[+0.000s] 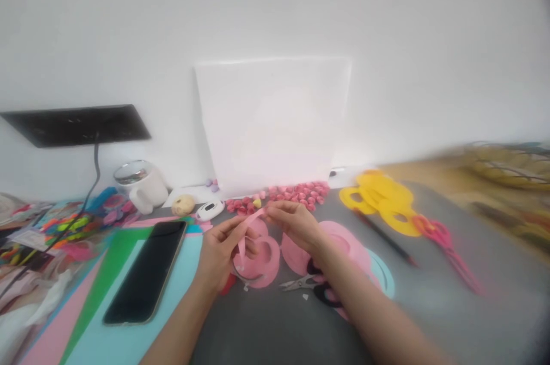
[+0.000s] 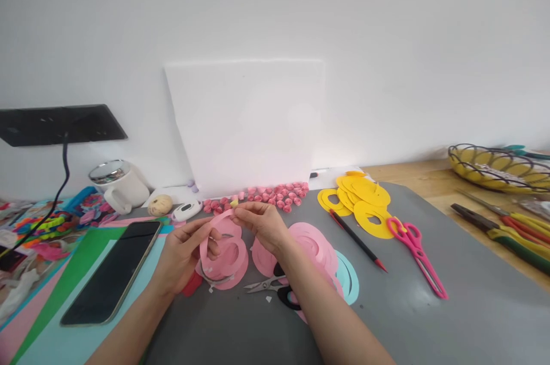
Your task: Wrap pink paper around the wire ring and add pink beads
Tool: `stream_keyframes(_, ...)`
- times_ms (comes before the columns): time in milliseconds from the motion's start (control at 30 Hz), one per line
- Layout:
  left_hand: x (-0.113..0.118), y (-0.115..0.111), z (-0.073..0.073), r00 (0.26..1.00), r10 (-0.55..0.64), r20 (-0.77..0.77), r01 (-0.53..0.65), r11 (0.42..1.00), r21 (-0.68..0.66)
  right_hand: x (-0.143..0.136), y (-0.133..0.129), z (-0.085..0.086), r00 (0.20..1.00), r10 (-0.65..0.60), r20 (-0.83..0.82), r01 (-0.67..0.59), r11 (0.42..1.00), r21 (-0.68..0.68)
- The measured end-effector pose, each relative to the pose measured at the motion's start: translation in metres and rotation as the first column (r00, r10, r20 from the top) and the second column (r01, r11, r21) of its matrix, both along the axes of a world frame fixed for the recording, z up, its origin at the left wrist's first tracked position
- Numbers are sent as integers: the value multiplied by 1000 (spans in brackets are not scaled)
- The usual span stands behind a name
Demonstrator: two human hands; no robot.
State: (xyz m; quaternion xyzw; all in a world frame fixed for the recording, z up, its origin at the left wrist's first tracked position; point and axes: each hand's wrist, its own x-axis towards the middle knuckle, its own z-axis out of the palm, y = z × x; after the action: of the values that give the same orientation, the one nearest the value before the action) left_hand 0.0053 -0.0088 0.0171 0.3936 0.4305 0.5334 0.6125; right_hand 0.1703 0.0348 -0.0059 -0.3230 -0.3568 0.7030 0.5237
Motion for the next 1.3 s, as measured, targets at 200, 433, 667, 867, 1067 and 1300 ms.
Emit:
stream_keyframes(200,0,0,0,1000,9,-10,-9,1000,-13,1,1,-2,1000,5,15,-5,1000,2)
stream_keyframes(433,0,0,-1,1000,-15,-12,15,1000,-9,2,0,-2,999,-1,37,1,1000,-5)
stream_keyframes(667,1,0,0,1000,-8,-8,7,1000,-19,0,-1,3,1000,-9,24,9,1000,9)
stream_keyframes(867,1,0,1,999,32,-13,-33,999,-16,0,0,0,1000,26,10,-26,1000,18)
stream_keyframes(1067,0,0,-1,1000,-3,-19,3,1000,-8,2,0,-1,1000,-3,2,3,1000,-2)
stream_keyframes(1300,1,0,-1,999,-25,-35,25,1000,0,1,2,-4,1000,-9,23,9,1000,-1)
